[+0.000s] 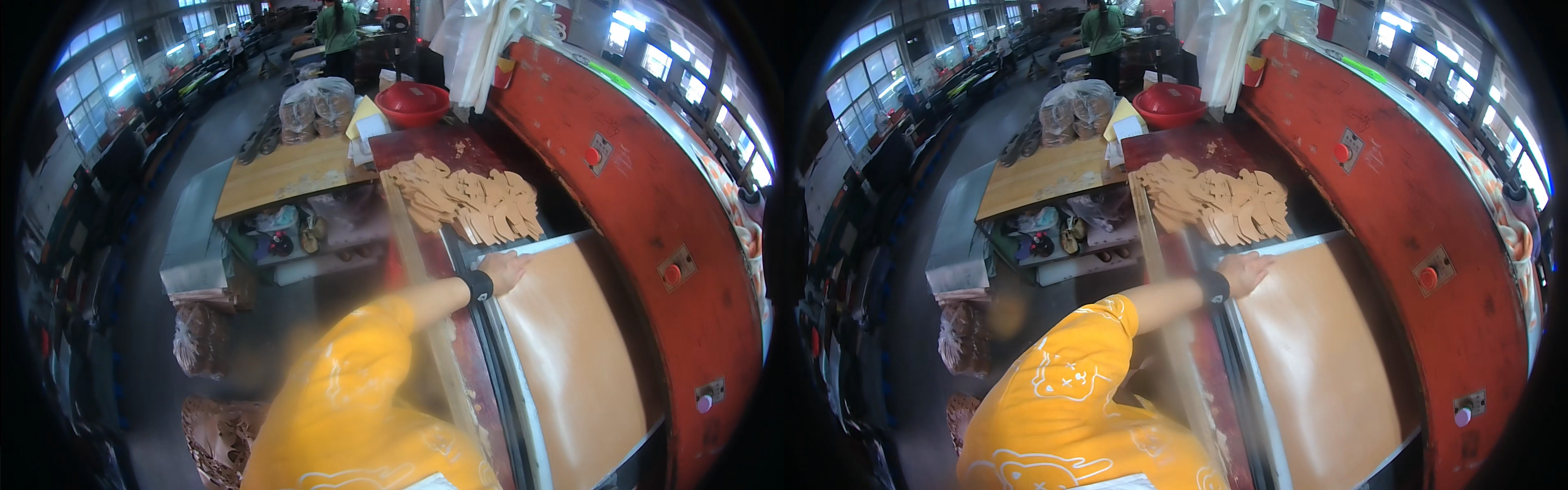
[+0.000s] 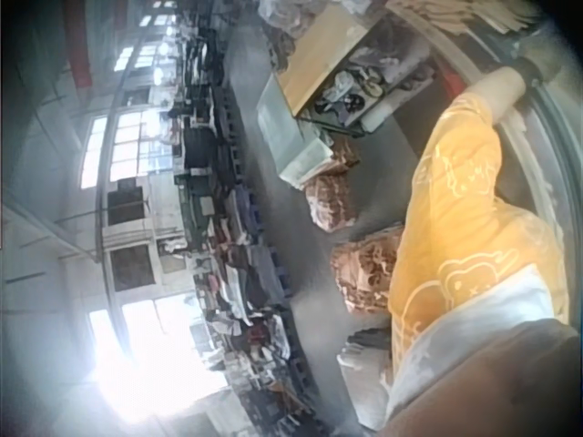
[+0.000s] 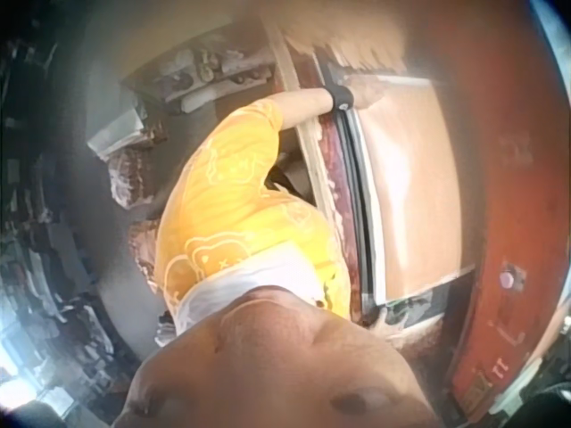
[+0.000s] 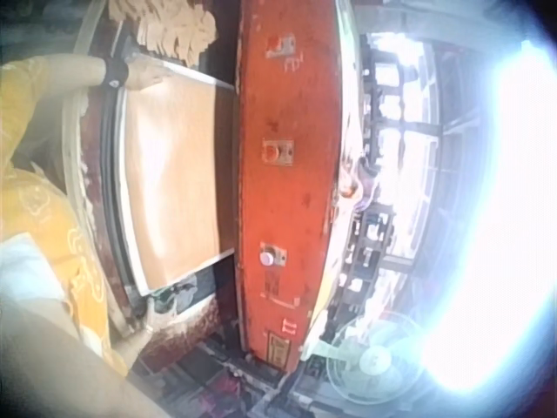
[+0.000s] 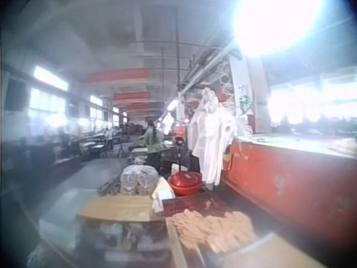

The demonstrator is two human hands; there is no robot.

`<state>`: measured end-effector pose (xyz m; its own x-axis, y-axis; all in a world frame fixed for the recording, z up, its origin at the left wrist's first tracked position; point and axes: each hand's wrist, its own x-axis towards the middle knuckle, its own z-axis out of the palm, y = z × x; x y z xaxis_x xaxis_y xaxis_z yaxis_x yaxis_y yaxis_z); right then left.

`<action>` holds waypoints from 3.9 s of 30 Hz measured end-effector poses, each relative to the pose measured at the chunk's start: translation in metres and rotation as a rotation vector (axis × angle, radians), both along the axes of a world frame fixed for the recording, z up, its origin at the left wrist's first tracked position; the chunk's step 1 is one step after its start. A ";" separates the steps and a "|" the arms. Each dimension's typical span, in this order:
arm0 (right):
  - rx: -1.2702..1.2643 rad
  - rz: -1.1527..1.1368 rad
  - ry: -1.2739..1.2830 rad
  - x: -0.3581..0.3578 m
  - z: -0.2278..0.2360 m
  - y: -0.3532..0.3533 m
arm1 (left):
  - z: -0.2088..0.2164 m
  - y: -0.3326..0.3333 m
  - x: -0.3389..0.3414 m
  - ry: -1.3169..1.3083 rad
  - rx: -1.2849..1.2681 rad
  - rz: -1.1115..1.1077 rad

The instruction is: The person operates a die-cutting press to cut shapes from a sheet of tan material. They place a template on the sheet, press the machine, remove the cut pieces, and stack them on the side.

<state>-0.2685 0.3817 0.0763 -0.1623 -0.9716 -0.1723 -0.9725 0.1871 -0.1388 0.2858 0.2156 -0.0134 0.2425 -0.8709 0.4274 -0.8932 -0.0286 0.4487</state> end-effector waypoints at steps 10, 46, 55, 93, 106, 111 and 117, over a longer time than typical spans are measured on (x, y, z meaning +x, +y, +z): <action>-0.276 0.041 -0.402 0.117 0.046 -0.051 | -0.030 -0.031 0.010 0.093 -0.026 -0.223; -0.493 0.221 -0.318 0.432 -0.022 -0.155 | 0.018 -0.010 0.095 0.153 0.078 -0.736; -0.600 0.312 -0.249 0.482 -0.025 -0.184 | 0.014 0.004 0.119 0.186 0.138 -0.695; -0.807 0.289 -0.363 0.371 -0.029 -0.186 | 0.024 0.026 0.110 0.333 0.065 -0.816; -1.721 -0.674 0.001 0.126 0.039 -0.119 | -0.011 0.113 0.075 0.258 0.084 -0.999; -1.613 -0.490 -0.391 0.102 0.044 -0.102 | -0.015 0.125 0.078 0.269 0.027 -0.875; -1.423 -0.441 -0.826 0.200 -0.033 0.001 | -0.022 0.132 0.080 0.253 0.120 -0.772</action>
